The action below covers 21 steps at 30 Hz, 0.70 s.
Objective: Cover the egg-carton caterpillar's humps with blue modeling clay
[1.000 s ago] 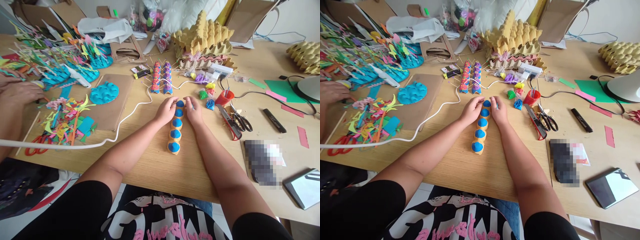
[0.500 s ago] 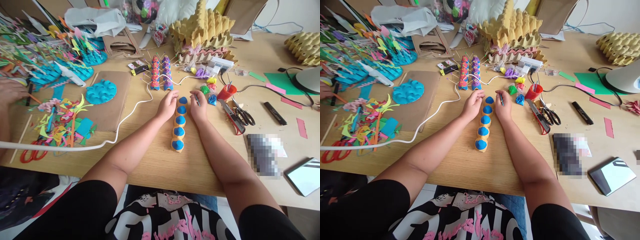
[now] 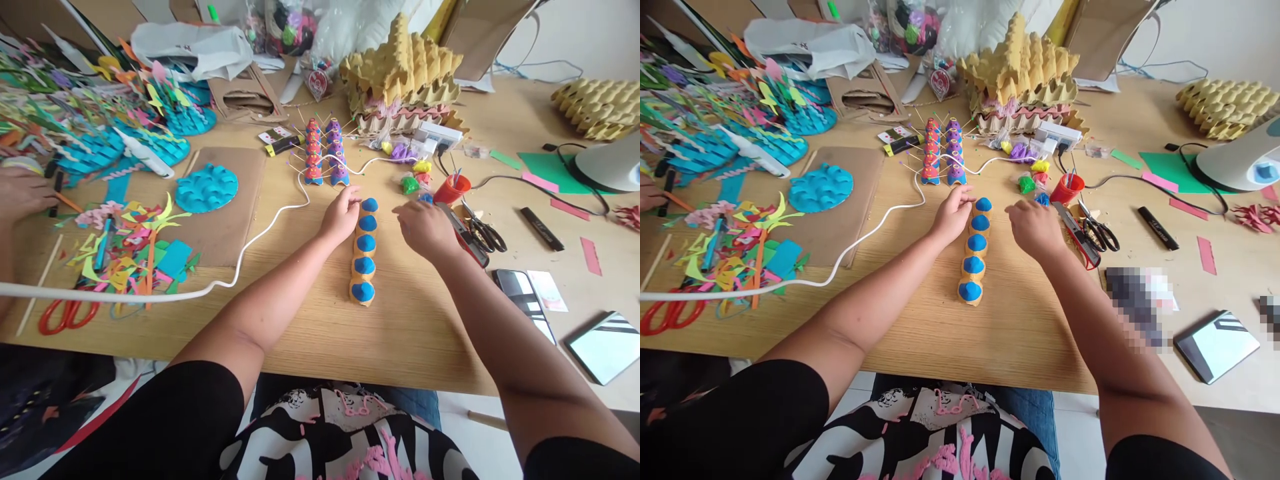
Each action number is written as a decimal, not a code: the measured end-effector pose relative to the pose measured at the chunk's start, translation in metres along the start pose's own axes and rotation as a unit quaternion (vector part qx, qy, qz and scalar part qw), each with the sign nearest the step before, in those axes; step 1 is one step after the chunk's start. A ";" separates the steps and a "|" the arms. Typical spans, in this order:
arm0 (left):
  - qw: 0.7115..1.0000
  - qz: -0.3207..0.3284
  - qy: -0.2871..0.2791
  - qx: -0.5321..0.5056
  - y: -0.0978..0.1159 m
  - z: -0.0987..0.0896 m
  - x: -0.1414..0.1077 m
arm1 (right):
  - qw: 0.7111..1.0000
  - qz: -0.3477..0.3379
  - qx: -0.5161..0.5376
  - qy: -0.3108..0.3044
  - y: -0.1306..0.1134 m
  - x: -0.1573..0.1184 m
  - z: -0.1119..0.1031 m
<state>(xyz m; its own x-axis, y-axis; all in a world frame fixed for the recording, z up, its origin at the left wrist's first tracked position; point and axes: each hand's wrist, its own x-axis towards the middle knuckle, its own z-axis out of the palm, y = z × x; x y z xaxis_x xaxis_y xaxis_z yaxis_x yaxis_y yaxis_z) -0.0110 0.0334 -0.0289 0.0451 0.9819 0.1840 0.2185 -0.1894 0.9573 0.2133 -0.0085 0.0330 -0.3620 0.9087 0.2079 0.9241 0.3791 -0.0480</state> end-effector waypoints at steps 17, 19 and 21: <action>1.000 0.004 -0.015 0.003 -0.011 0.006 0.003 | 0.971 -0.027 -0.145 -0.187 -0.037 -0.036 -0.012; 1.000 0.007 -0.014 0.006 -0.012 0.007 0.003 | 0.975 -0.025 -0.137 -0.173 -0.033 -0.037 -0.010; 1.000 0.007 -0.012 0.006 -0.013 0.007 0.004 | 0.978 -0.023 -0.131 -0.158 -0.029 -0.038 -0.010</action>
<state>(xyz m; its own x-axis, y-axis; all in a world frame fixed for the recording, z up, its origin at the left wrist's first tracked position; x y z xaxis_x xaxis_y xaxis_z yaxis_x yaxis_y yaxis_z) -0.0071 0.0395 -0.0419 0.0721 0.9788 0.1915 0.2295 -0.2032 0.9519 0.2014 -0.0560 0.0358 -0.3848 0.9165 -0.1096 0.8909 0.3999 0.2156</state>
